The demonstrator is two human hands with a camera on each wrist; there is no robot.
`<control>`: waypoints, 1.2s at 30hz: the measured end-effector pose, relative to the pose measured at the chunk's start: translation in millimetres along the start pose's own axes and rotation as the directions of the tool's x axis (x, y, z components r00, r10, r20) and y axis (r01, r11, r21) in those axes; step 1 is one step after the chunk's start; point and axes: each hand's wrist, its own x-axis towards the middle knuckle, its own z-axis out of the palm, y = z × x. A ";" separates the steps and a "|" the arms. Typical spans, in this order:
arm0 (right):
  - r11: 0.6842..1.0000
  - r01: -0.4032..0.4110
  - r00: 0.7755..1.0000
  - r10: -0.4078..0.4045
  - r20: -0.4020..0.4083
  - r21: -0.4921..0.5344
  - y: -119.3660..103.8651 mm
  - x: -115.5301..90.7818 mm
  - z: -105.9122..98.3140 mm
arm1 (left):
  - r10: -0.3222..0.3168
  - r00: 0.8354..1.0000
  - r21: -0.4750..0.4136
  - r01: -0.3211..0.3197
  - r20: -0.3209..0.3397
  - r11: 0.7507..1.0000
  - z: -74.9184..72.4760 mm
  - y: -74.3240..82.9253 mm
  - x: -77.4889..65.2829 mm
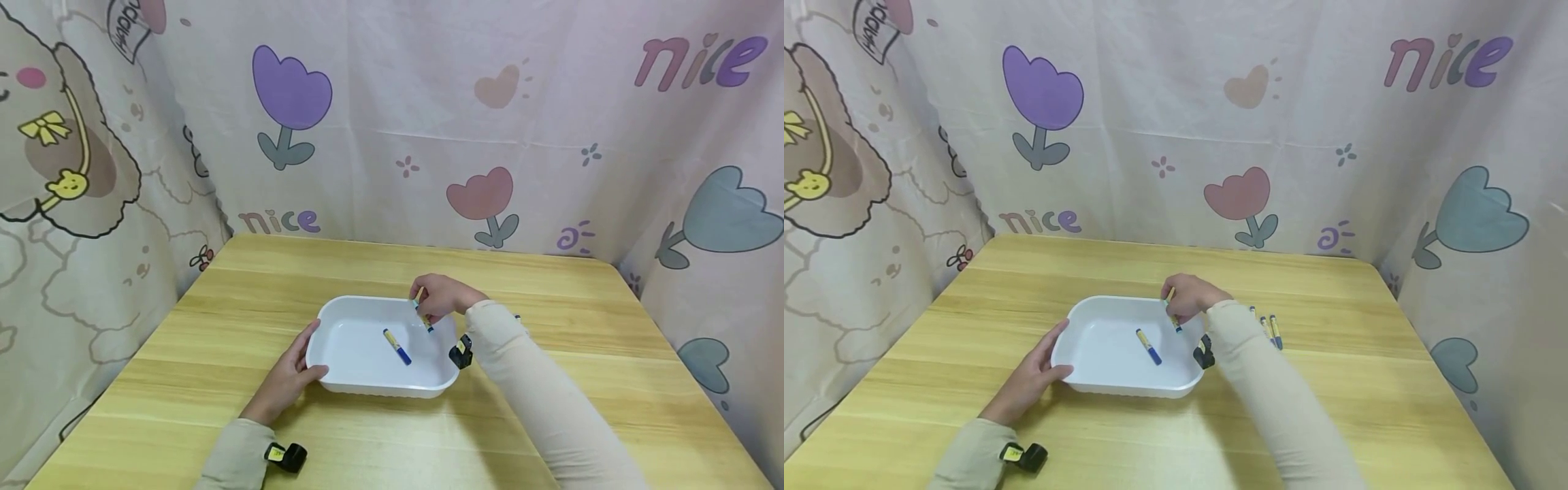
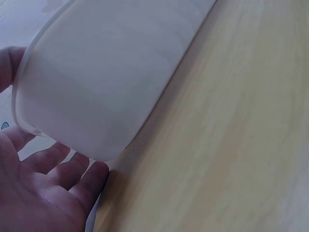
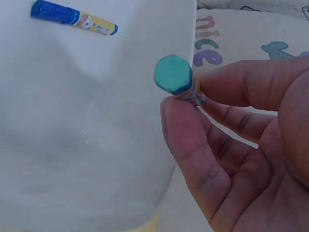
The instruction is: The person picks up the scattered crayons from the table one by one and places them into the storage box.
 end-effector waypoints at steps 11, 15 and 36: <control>1.000 -0.002 1.000 0.001 -0.027 -0.023 -1.5 -4.8 1.7 | -0.005 1.000 0.006 0.005 0.004 1.000 0.6 3.2 -1.8; 1.000 -0.007 0.999 0.006 -0.053 -0.016 7.0 -9.2 -6.5 | -0.009 1.000 0.008 0.009 0.002 1.000 0.7 4.1 -2.3; 0.996 -0.042 0.985 0.054 -0.162 0.074 87.2 -44.5 -51.1 | -0.006 1.000 0.014 0.006 0.010 1.000 1.2 4.7 -1.9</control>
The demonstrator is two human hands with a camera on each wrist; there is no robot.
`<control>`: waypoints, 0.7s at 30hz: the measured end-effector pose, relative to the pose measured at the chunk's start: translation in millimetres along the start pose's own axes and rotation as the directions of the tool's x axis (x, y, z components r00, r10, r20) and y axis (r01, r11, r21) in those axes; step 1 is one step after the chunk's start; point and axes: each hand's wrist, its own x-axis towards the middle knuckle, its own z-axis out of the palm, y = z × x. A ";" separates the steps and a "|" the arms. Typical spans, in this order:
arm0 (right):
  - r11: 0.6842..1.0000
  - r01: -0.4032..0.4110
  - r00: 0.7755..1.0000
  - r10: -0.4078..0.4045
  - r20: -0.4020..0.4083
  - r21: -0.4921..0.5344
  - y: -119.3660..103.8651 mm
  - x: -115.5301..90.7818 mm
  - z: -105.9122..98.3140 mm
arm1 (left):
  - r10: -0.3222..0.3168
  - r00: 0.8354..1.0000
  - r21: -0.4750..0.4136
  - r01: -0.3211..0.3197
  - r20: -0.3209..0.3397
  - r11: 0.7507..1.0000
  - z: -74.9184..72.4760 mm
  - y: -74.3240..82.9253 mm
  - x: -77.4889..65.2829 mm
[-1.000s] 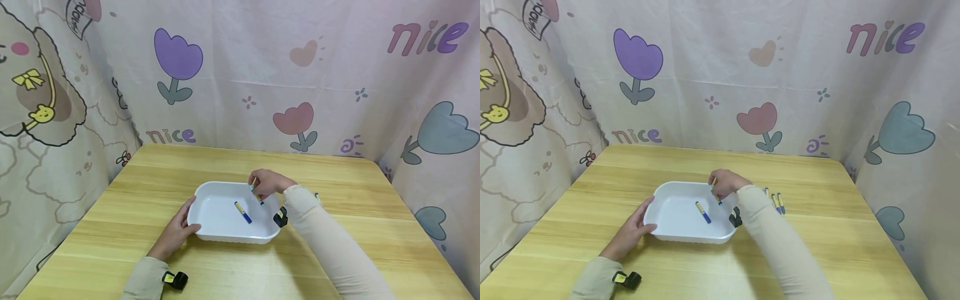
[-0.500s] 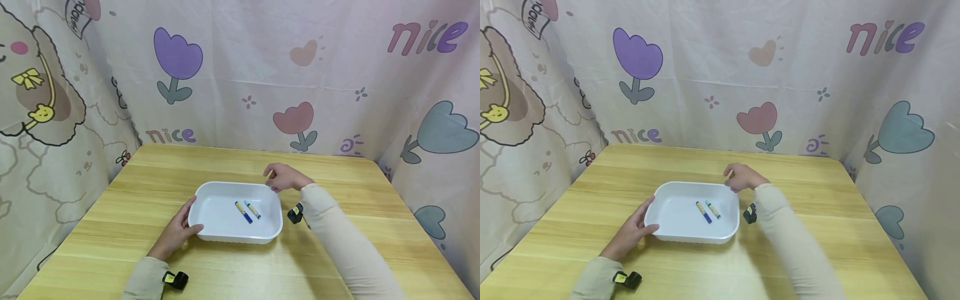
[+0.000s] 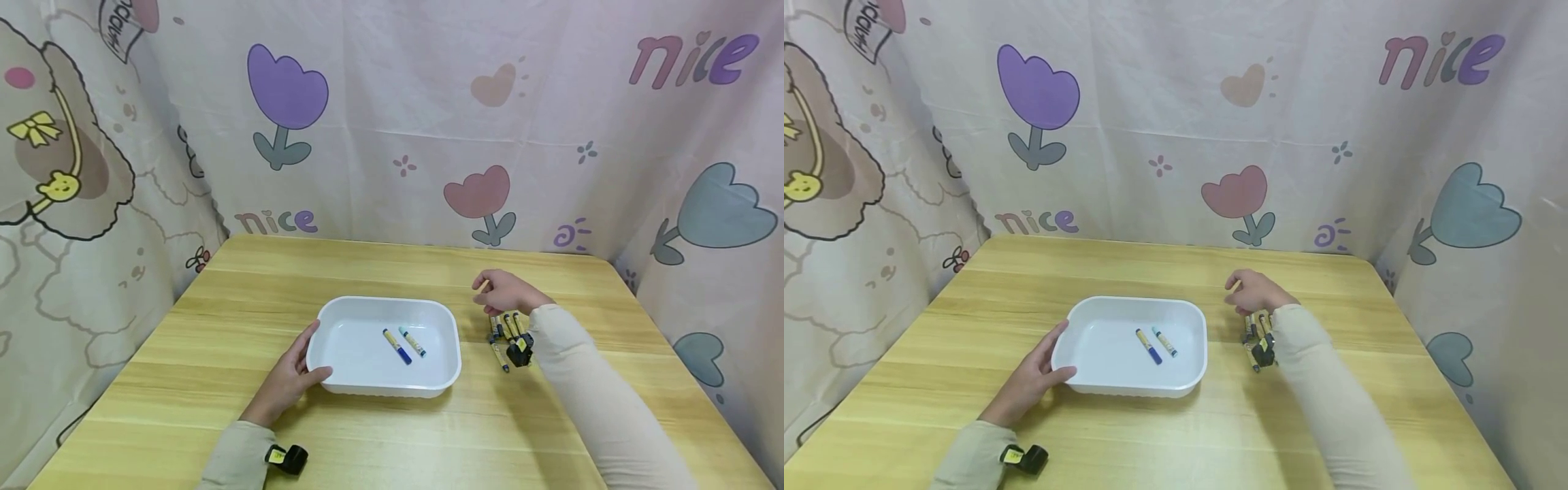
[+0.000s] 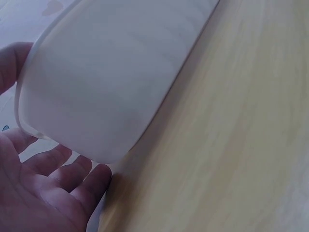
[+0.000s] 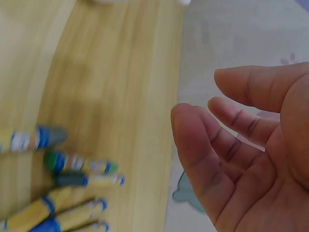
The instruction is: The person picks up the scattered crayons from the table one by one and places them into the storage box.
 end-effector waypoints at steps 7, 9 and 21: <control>0.999 -0.037 0.999 0.036 0.010 0.015 29.3 -13.9 -9.2 | -0.013 1.000 -0.002 0.013 -0.001 1.000 2.0 2.2 -1.0; 0.998 -0.064 0.998 0.064 0.005 0.027 36.8 -16.2 -10.2 | -0.017 1.000 0.001 0.017 -0.003 1.000 2.2 2.5 -1.7; 0.986 -0.164 0.986 0.165 -0.015 0.041 69.5 -23.2 -9.5 | -0.012 1.000 0.027 0.012 -0.003 1.000 1.0 2.0 -1.9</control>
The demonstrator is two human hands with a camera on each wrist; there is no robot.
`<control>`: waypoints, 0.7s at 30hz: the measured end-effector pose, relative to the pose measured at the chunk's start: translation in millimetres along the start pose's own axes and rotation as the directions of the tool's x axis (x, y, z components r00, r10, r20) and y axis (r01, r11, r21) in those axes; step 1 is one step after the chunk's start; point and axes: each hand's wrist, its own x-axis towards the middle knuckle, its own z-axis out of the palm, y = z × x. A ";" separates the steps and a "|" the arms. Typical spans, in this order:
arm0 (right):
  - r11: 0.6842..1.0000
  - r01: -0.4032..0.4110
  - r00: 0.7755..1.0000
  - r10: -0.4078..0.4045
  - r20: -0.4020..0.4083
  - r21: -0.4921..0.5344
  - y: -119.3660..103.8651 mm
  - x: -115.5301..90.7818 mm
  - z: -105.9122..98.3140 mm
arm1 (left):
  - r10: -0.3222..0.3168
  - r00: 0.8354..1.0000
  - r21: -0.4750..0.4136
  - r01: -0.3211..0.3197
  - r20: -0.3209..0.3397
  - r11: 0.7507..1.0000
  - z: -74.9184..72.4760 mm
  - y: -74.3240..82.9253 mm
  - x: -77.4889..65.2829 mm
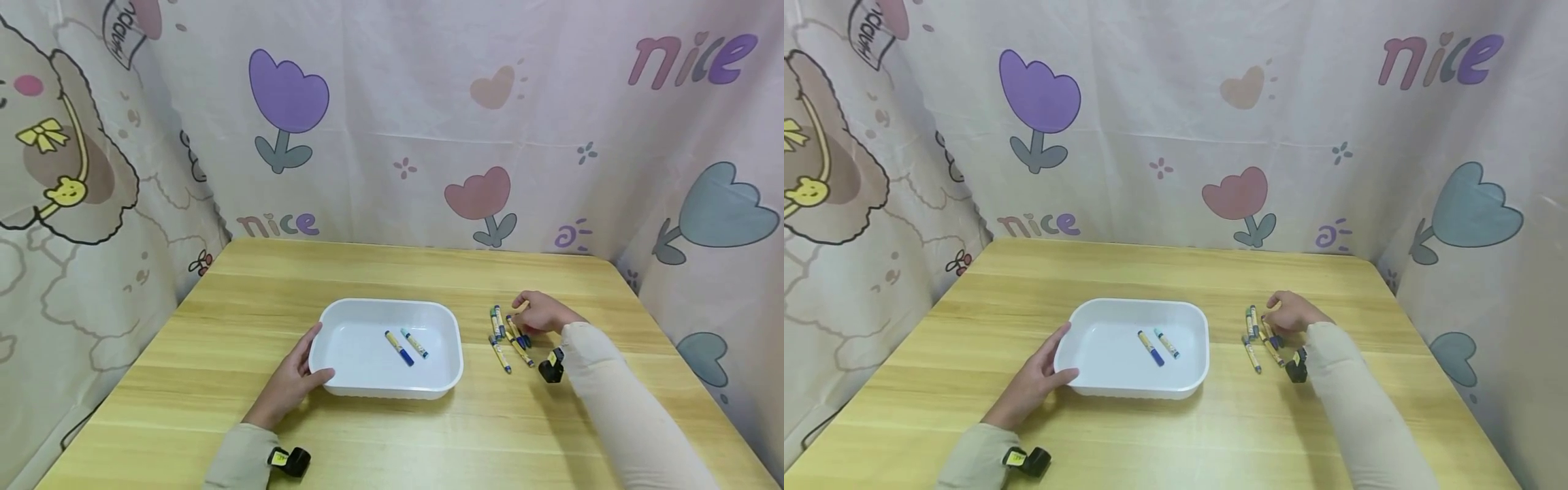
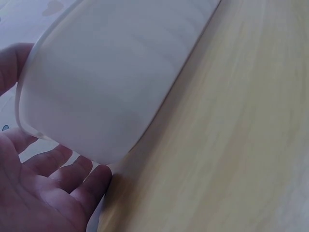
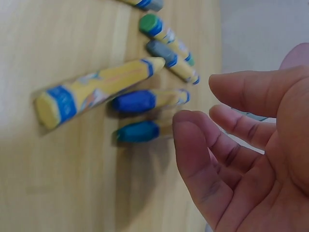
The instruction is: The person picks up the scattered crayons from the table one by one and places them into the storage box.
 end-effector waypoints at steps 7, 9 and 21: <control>1.000 -0.015 1.000 0.014 -0.017 -0.019 11.5 -0.6 -0.4 | 0.013 1.000 -0.022 -0.013 0.008 1.000 -0.5 -2.1 1.2; 0.999 -0.030 0.999 0.029 -0.023 -0.045 14.8 -0.3 -0.2 | 0.017 1.000 -0.023 -0.017 0.006 1.000 -0.6 -2.5 1.3; 0.991 -0.022 0.997 0.013 -0.070 -0.134 25.5 5.8 1.6 | 0.015 1.000 -0.033 -0.015 0.008 0.999 -0.4 -2.8 1.6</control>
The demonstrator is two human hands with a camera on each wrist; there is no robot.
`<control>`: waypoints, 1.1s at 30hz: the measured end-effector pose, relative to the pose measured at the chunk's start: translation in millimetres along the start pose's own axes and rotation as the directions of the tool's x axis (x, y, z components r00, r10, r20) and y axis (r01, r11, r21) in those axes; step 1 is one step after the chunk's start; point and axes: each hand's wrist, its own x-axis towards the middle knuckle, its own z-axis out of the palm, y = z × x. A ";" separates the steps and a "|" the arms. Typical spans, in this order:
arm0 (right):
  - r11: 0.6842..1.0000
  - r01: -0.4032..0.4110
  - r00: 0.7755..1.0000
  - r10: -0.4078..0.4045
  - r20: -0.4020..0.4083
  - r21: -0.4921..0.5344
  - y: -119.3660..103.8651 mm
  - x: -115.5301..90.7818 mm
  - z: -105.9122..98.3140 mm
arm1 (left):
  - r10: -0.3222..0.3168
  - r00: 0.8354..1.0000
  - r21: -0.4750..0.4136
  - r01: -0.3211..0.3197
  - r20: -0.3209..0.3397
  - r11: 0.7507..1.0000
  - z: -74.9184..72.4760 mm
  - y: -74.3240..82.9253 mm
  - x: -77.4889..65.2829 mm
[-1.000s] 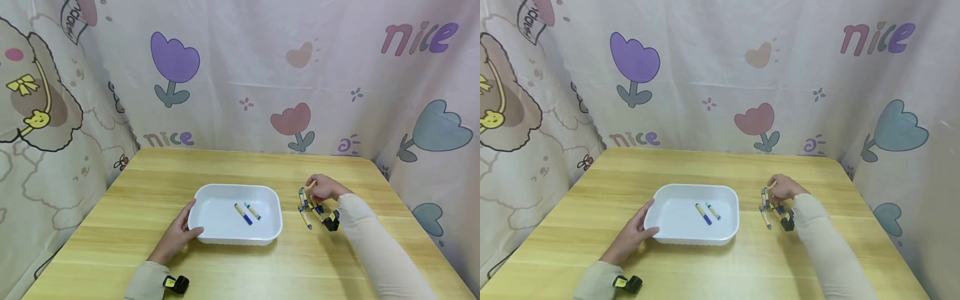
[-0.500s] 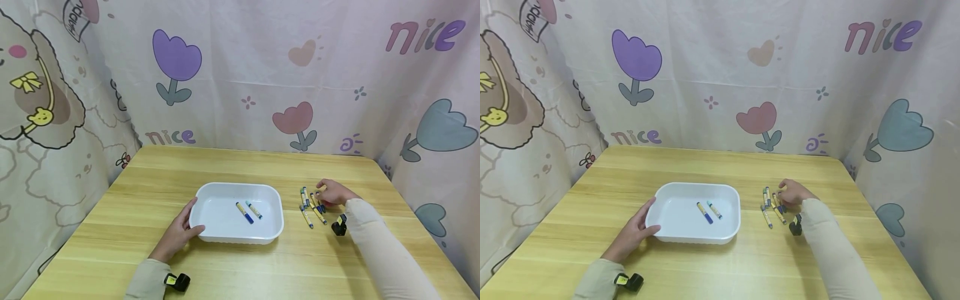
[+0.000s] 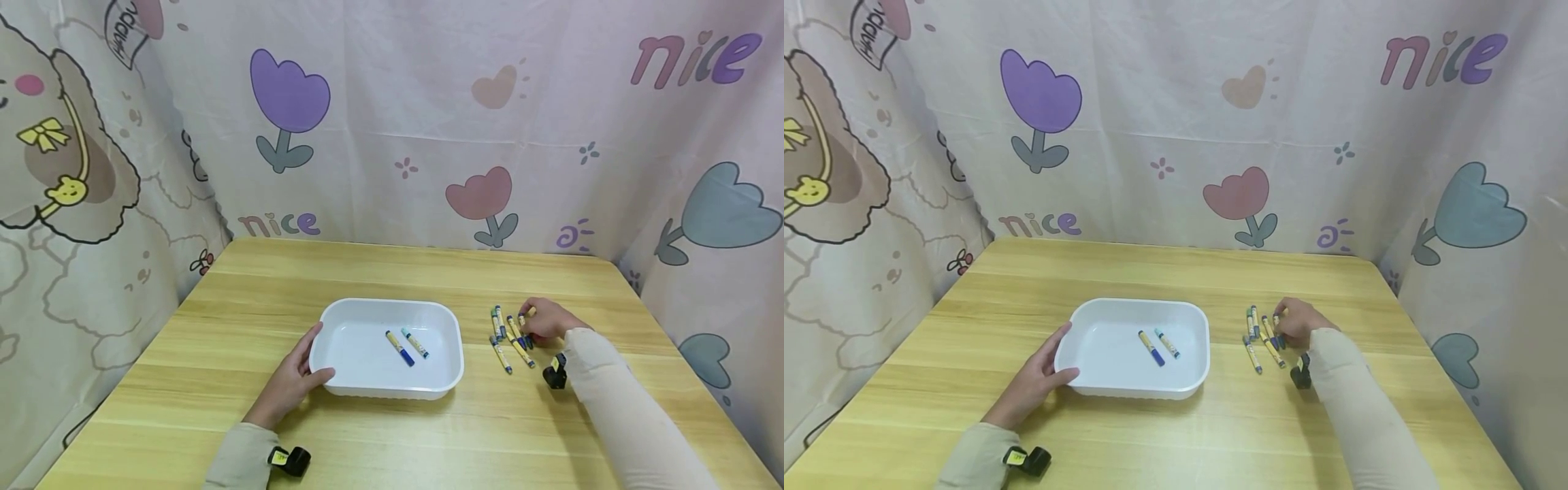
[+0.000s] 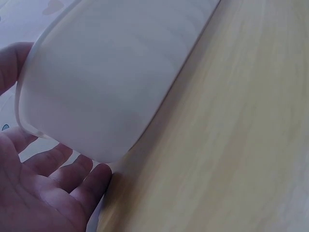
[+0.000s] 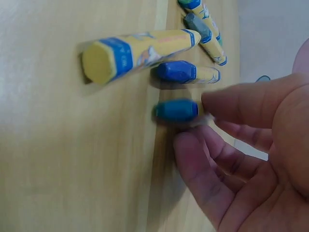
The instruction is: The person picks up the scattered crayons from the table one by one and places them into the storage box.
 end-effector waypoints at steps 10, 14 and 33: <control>1.000 0.017 1.000 -0.017 -0.015 0.002 -5.8 2.6 -7.2 | -0.001 1.000 0.009 0.001 -0.003 1.000 0.0 -0.2 0.5; 0.999 0.042 0.999 -0.042 -0.019 0.011 -14.5 -1.6 -10.5 | 0.001 1.000 0.017 -0.001 -0.003 1.000 -0.1 0.2 0.6; 0.988 0.152 0.988 -0.152 -0.025 0.022 -50.4 -0.9 -11.8 | 0.014 1.000 -0.003 -0.014 0.012 1.000 0.0 -1.9 -0.1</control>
